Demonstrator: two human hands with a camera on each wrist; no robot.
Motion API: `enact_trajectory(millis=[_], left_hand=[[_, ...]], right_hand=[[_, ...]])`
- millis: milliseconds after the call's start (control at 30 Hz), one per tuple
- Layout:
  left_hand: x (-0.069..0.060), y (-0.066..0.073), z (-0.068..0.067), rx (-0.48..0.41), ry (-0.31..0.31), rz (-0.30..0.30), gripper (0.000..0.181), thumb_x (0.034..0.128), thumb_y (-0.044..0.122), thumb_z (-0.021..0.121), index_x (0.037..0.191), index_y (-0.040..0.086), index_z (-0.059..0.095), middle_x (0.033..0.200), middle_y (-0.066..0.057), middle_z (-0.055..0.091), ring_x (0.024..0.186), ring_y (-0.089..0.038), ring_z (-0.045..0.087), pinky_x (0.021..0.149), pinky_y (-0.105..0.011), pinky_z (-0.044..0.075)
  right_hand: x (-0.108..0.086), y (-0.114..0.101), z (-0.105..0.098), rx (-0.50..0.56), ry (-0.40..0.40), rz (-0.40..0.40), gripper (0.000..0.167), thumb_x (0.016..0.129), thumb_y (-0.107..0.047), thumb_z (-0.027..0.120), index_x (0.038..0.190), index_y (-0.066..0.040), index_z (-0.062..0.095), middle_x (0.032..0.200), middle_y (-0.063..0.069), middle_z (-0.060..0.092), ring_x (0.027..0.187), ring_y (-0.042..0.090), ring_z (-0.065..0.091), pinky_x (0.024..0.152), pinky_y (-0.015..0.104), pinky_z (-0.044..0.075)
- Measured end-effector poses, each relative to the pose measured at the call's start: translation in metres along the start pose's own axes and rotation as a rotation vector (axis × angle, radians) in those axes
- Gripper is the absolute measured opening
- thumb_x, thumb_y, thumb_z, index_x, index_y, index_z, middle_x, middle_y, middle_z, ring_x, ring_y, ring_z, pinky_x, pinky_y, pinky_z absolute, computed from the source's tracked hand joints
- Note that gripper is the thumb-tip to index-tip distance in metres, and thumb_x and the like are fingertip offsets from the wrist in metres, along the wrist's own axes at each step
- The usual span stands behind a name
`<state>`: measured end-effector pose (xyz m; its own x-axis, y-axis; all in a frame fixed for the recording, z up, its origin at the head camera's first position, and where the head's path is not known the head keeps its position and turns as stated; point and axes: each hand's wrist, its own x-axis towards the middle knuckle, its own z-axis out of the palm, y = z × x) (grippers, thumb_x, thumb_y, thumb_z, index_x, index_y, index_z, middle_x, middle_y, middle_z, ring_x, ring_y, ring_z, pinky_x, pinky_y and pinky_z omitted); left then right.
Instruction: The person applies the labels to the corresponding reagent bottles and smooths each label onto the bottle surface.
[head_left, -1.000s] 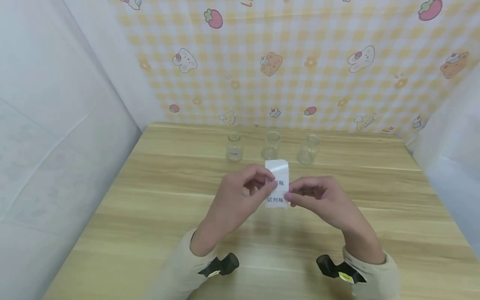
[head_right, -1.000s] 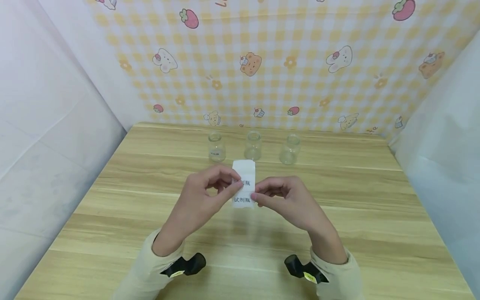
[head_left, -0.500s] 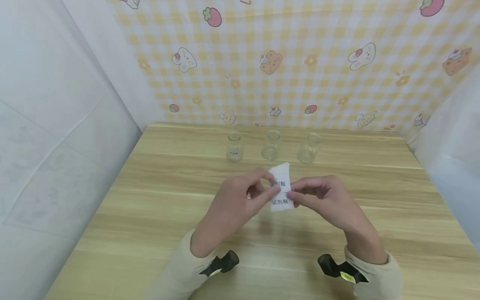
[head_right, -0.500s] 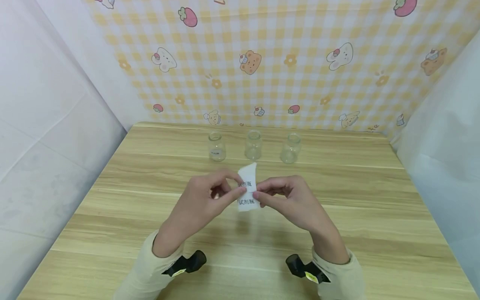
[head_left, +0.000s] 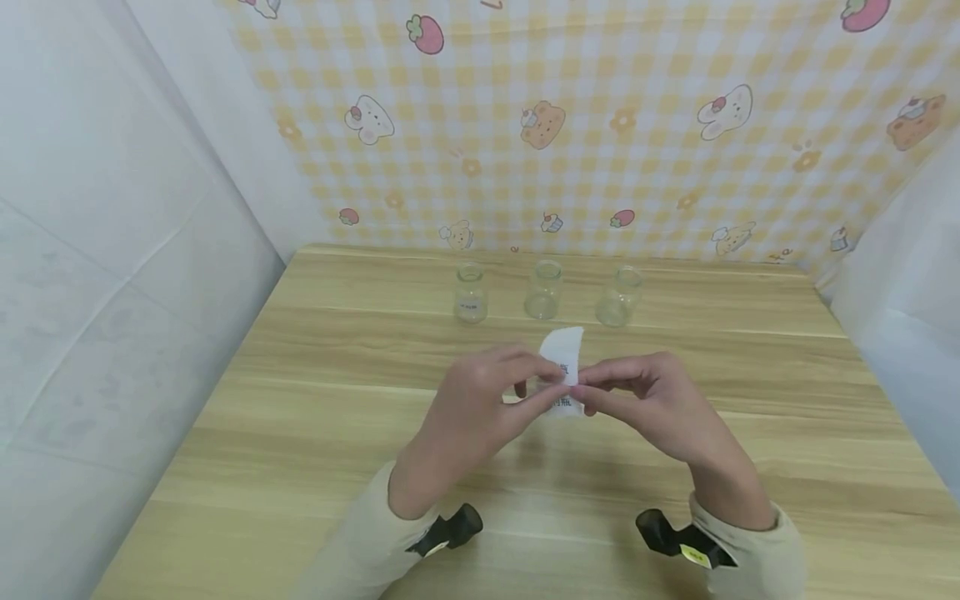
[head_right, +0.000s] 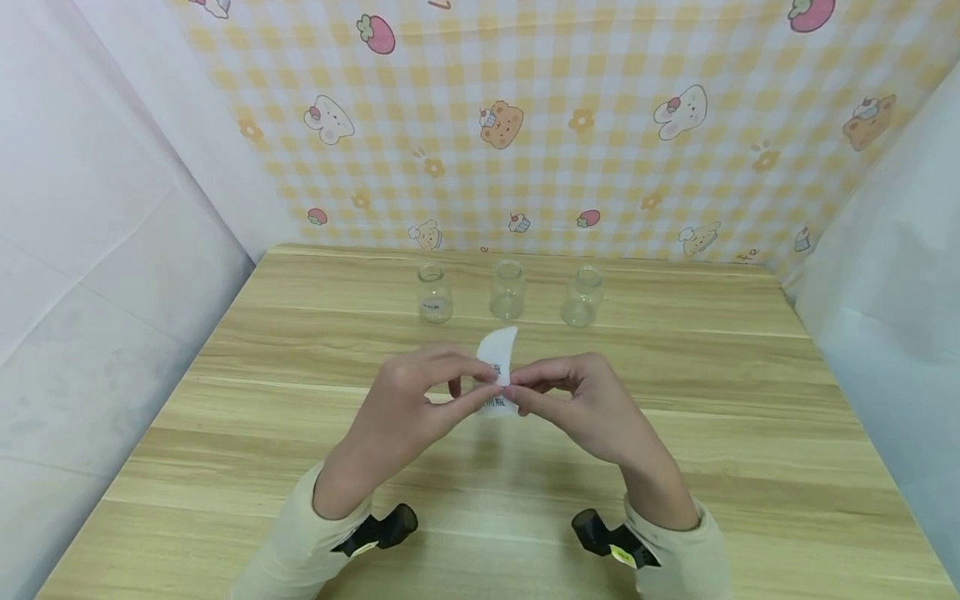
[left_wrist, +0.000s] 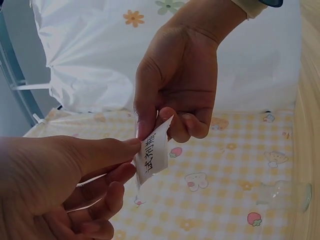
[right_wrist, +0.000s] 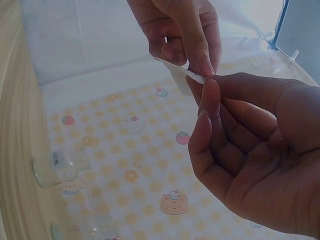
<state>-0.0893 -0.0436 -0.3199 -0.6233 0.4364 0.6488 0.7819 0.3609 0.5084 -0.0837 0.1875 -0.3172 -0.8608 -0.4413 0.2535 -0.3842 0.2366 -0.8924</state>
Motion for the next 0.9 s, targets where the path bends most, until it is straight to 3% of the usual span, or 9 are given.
enact_trajectory(millis=[333,600,900], left_hand=[[0.0004,-0.0010,0.0006,-0.001,-0.011,0.047,0.008,0.0883,0.008,0.083,0.096,0.006,0.081,0.085,0.001,0.075,0.073,-0.007,0.064,0.067,-0.012,0.050],[0.0010,-0.0024,0.0023,0.019,0.008,0.092,0.006,0.0887,0.006,0.082,0.094,0.006,0.081,0.086,0.000,0.076,0.075,-0.009,0.065,0.069,-0.013,0.052],[0.0013,0.0009,0.0016,0.045,0.024,0.084,0.006,0.0904,0.007,0.080,0.096,0.006,0.080,0.090,0.000,0.074,0.079,-0.009,0.065,0.073,-0.011,0.050]], right_hand=[[0.0001,0.0016,-0.0007,0.014,-0.007,-0.001,0.014,0.095,0.003,0.071,0.099,-0.007,0.080,0.082,0.004,0.074,0.083,0.018,0.070,0.080,0.030,0.058],[0.0003,0.0019,-0.0010,0.066,-0.006,0.035,0.012,0.096,0.003,0.070,0.103,-0.002,0.079,0.095,0.007,0.078,0.084,0.021,0.074,0.081,0.032,0.061],[0.0009,0.0002,0.0023,0.137,0.003,0.065,0.013,0.098,0.002,0.067,0.108,0.004,0.075,0.100,0.011,0.078,0.088,0.022,0.076,0.086,0.033,0.061]])
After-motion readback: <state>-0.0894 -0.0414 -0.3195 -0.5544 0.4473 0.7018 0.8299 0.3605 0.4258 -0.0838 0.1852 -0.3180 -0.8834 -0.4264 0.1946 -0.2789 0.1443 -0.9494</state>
